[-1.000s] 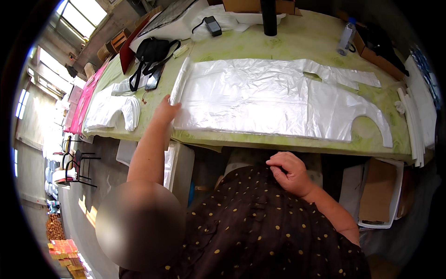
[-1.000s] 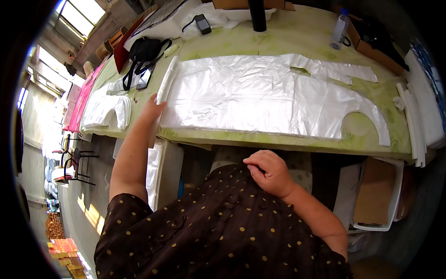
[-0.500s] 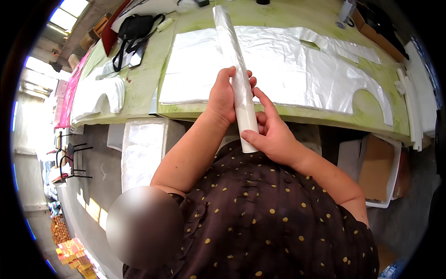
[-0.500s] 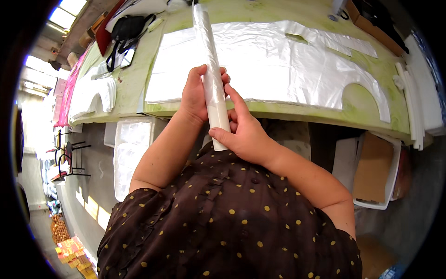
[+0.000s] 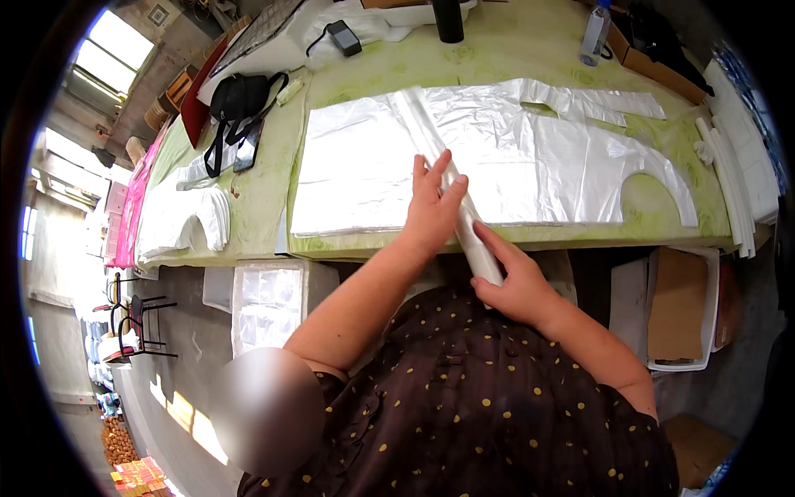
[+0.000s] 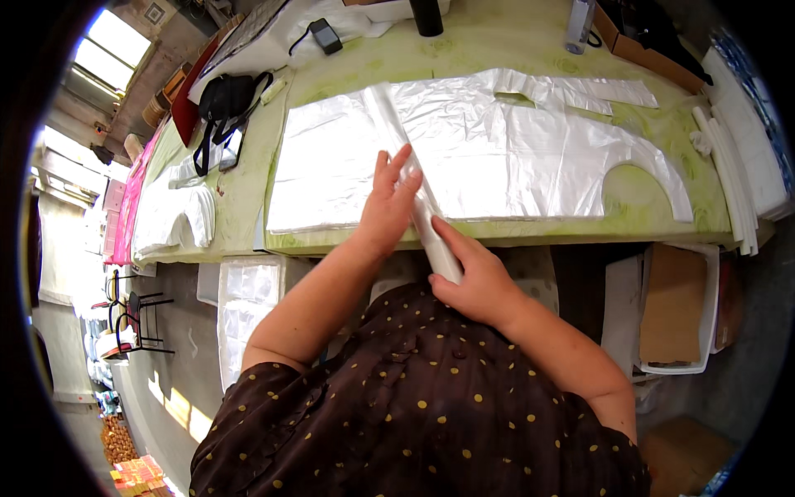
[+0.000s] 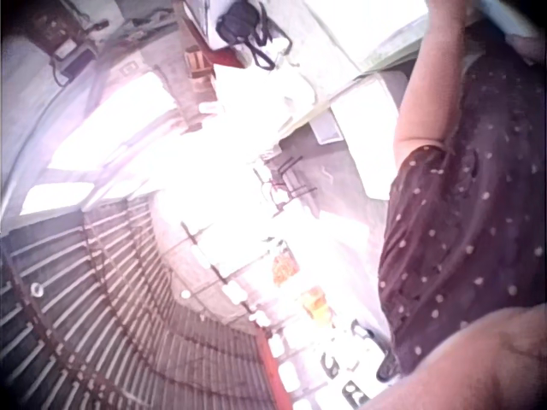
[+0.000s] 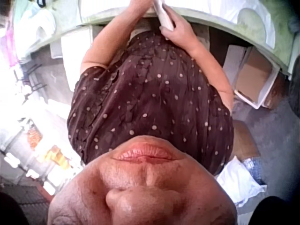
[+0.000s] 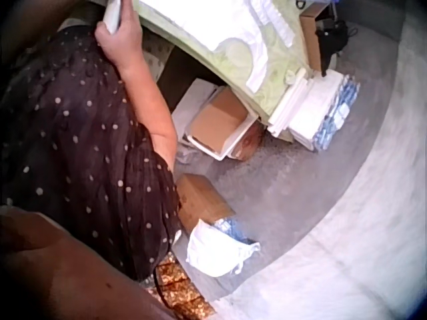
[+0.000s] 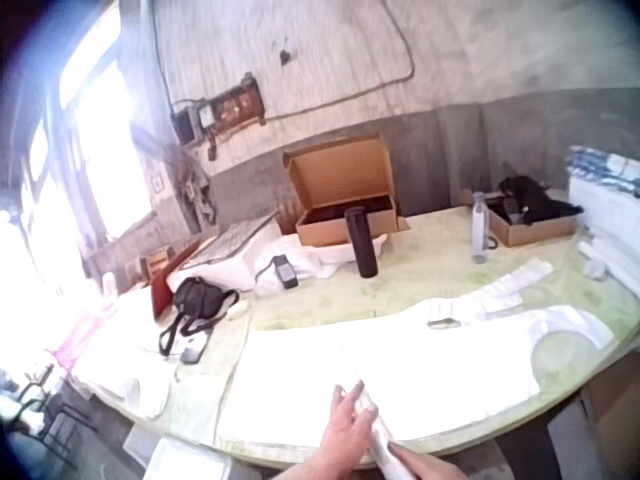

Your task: The person repeatedly wraps white plastic sheets around a cylindrical cardboard tube on a workbench. They smooth the plastic, roll the tube, and fold the edges to form compact bundles, then place them aside.

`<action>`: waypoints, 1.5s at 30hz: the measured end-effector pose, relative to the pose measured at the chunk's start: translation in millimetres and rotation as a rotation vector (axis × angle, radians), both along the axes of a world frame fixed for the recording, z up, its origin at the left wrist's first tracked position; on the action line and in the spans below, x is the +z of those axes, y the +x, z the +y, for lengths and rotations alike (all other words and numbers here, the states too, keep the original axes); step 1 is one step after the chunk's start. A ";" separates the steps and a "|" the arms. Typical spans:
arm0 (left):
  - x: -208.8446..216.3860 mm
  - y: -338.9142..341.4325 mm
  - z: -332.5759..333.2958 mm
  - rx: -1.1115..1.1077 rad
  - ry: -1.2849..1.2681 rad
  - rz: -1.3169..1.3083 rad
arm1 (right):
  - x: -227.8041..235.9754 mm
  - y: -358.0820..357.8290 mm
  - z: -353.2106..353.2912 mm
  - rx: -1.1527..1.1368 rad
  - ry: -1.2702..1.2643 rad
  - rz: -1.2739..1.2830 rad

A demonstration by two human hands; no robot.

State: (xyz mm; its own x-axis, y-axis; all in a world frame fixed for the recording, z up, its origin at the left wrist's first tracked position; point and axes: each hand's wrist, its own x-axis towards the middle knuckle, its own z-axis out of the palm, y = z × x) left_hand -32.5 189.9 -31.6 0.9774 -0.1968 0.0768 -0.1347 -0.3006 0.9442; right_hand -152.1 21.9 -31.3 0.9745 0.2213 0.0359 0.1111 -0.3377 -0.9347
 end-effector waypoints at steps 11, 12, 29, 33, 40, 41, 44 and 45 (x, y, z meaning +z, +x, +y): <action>27.8 145.1 58.8 0.059 0.078 0.477 | 20.2 -32.6 -40.5 0.046 -0.280 0.106; 29.9 147.8 58.2 0.034 0.105 0.497 | 22.9 -33.8 -43.2 0.047 -0.305 0.115; 4.6 187.7 56.9 0.023 0.407 0.302 | 54.4 -95.3 -110.3 0.081 -0.475 0.377; 12.3 187.5 55.9 0.016 0.630 0.158 | 54.9 -154.1 -151.5 0.010 -0.446 0.647; 5.4 184.5 38.4 0.225 0.589 -0.226 | -12.1 -216.6 -190.6 -0.165 -0.238 0.759; 1.1 179.2 40.9 0.239 0.512 -0.306 | -13.1 -216.2 -189.5 -0.184 -0.201 0.744; -14.6 147.8 45.9 0.093 0.330 -0.608 | 0.1 -197.1 -179.9 -0.290 -0.077 0.734; -13.0 120.2 45.5 -0.107 0.346 -0.627 | 3.2 -187.3 -179.0 -0.291 -0.050 0.673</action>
State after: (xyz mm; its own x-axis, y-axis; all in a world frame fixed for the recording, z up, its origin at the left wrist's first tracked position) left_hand 87.7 235.4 -44.6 0.7441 -0.4034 0.5326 -0.6651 -0.5228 0.5332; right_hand -339.4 -157.1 -28.1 0.8018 -0.0644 -0.5941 -0.5819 -0.3101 -0.7518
